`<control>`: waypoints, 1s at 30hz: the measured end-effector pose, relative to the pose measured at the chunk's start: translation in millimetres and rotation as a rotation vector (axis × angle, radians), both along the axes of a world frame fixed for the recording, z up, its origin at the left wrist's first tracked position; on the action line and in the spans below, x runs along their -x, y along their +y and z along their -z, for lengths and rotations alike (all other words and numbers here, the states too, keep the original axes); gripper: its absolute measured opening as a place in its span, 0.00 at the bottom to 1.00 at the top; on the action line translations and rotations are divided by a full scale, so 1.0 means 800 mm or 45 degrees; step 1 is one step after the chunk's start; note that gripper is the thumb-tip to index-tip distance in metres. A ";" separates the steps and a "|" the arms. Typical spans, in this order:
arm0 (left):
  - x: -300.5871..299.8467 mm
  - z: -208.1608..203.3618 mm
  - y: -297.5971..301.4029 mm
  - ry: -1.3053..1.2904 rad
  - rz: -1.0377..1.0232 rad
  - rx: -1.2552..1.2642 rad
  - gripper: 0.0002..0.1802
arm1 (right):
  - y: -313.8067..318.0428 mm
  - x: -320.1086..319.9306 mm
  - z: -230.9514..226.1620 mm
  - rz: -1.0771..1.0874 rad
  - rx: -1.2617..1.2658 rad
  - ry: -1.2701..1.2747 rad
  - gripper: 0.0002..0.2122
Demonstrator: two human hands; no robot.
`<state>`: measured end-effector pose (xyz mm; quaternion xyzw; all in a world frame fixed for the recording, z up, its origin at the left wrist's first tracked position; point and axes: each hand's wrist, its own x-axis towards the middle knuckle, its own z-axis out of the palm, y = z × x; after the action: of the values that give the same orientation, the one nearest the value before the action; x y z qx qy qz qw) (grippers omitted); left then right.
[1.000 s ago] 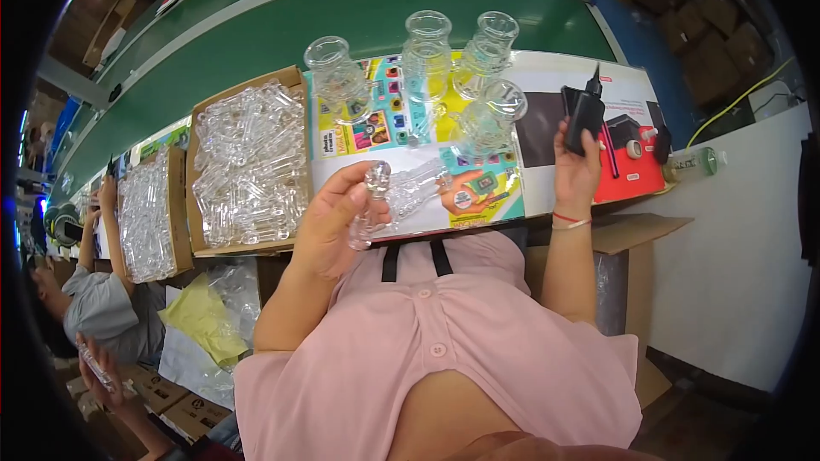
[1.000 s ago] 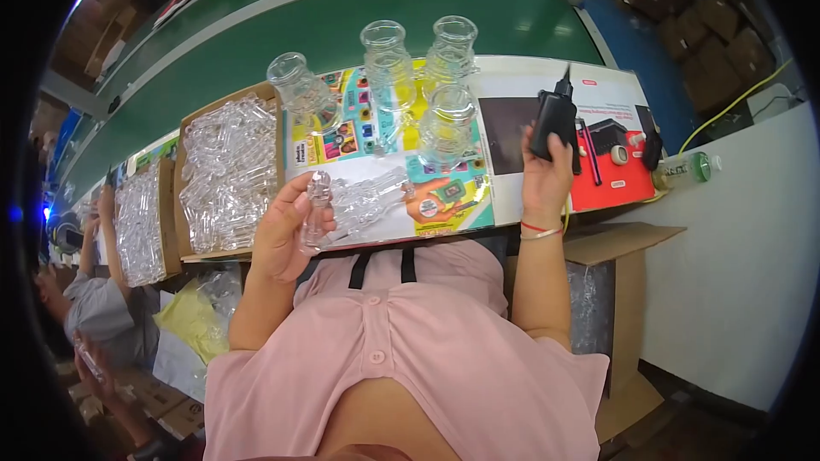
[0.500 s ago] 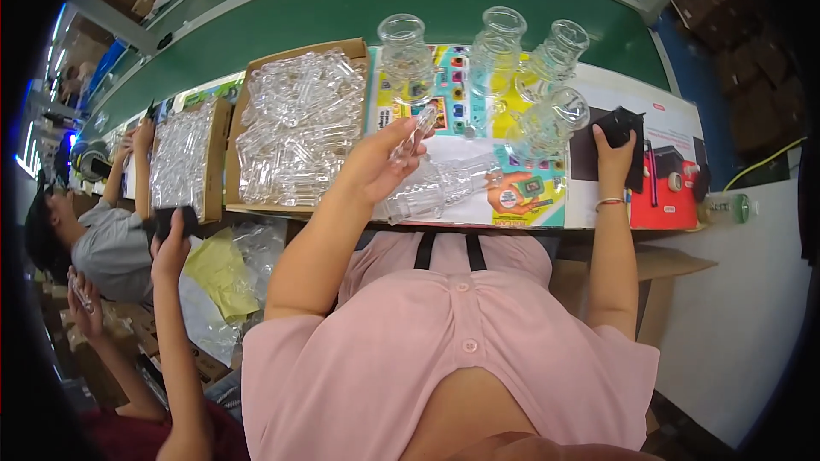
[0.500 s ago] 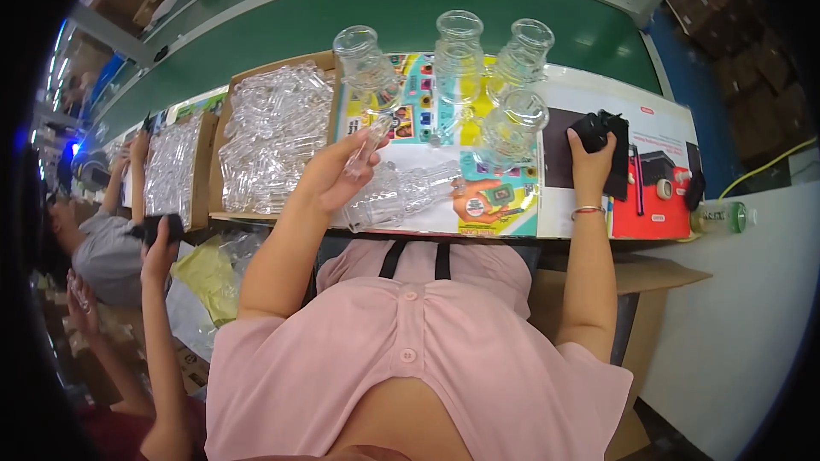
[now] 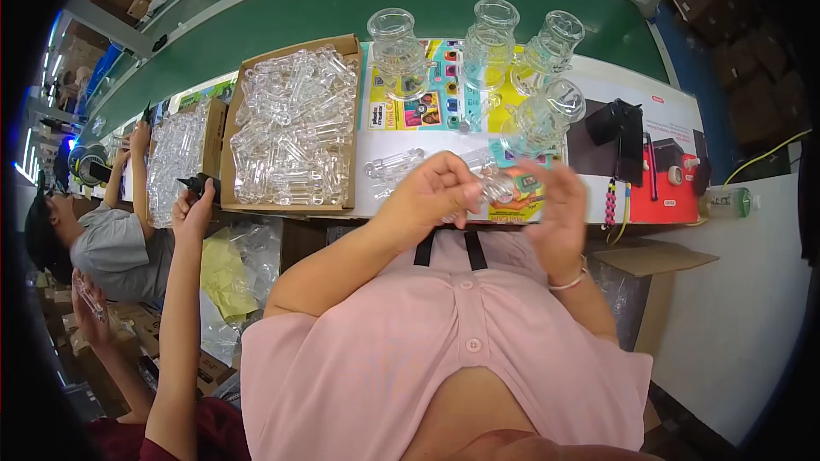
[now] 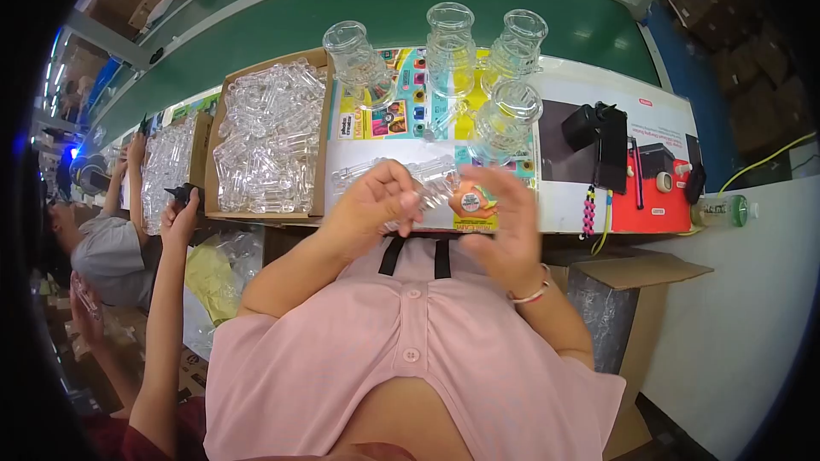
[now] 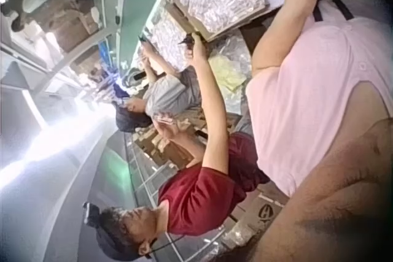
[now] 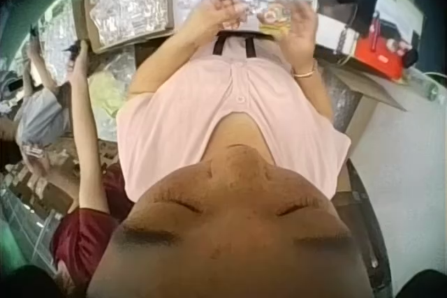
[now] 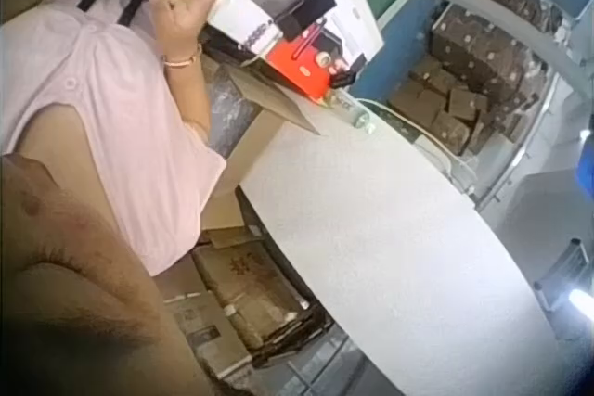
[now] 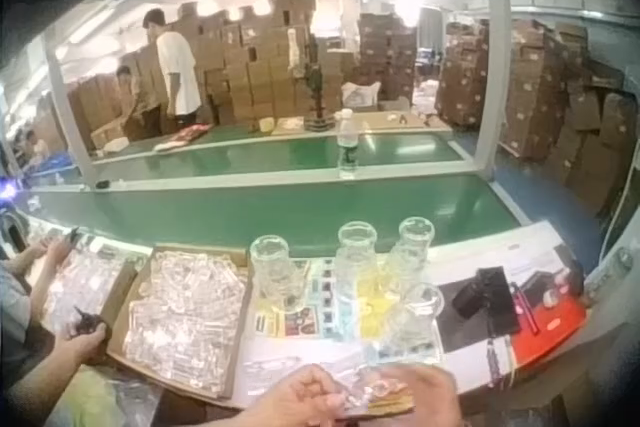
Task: Assembling and cleaning clear plastic mugs at a manufacturing station using a handheld air blower and manual assembly of handles/bases.
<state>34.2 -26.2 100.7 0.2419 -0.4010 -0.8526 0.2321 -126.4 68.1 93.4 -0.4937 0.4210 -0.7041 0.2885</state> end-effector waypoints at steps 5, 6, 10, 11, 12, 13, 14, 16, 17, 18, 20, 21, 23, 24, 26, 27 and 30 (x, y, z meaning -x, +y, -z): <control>0.004 0.007 0.004 0.053 0.119 0.164 0.09 | -0.008 0.006 0.027 -0.182 -0.090 0.092 0.24; -0.002 0.003 -0.010 -0.296 -0.072 0.828 0.12 | -0.006 0.010 0.028 -0.112 -0.140 -0.134 0.23; -0.026 0.020 -0.063 -0.943 0.059 1.588 0.30 | 0.006 0.027 0.053 -0.170 -0.348 -0.583 0.17; -0.031 0.026 -0.069 -1.133 0.309 1.696 0.34 | 0.009 0.027 0.063 -0.233 -0.486 -0.691 0.16; -0.034 0.036 -0.075 -1.180 0.494 1.657 0.45 | 0.012 0.024 0.071 -0.280 -0.591 -0.769 0.13; -0.032 0.034 -0.075 -1.179 0.500 1.658 0.45 | 0.013 0.019 0.082 -0.276 -0.592 -0.772 0.13; -0.030 0.031 -0.075 -1.209 0.545 1.686 0.44 | 0.013 0.015 0.094 -0.322 -0.684 -0.836 0.11; -0.032 0.031 -0.072 -1.249 0.585 1.703 0.43 | 0.012 0.006 0.096 -0.453 -0.898 -0.912 0.09; -0.032 0.034 -0.073 -1.266 0.595 1.653 0.43 | 0.012 0.000 0.094 -0.460 -0.902 -0.914 0.09; -0.034 0.036 -0.073 -1.282 0.607 1.605 0.43 | 0.010 -0.007 0.092 -0.495 -0.905 -0.877 0.09; -0.032 0.035 -0.062 -1.303 0.543 1.617 0.42 | 0.004 -0.016 0.093 -0.554 -0.888 -0.830 0.09; -0.031 0.035 -0.058 -1.312 0.477 1.635 0.42 | 0.001 -0.018 0.097 -0.558 -0.884 -0.830 0.09; -0.034 0.045 -0.052 -1.286 0.343 1.426 0.41 | -0.004 -0.020 0.105 -0.549 -0.810 -0.921 0.09; -0.036 0.048 -0.047 -1.250 0.212 1.209 0.39 | -0.006 -0.017 0.101 -0.554 -0.809 -0.920 0.09; -0.049 0.040 -0.037 -0.996 0.138 0.897 0.41 | -0.007 -0.008 0.078 -0.613 -0.731 -0.916 0.10; -0.058 0.036 -0.030 -0.736 0.068 0.583 0.43 | -0.006 -0.007 0.060 -0.615 -0.733 -0.913 0.10; -0.076 0.033 -0.016 -0.295 0.184 0.393 0.43 | -0.007 -0.001 0.017 -0.728 -0.659 -0.829 0.11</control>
<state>95.1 -38.8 74.2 0.2703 -0.5672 -0.7620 0.1569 -125.5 62.8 79.4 -0.2564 0.3178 -0.5870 0.6990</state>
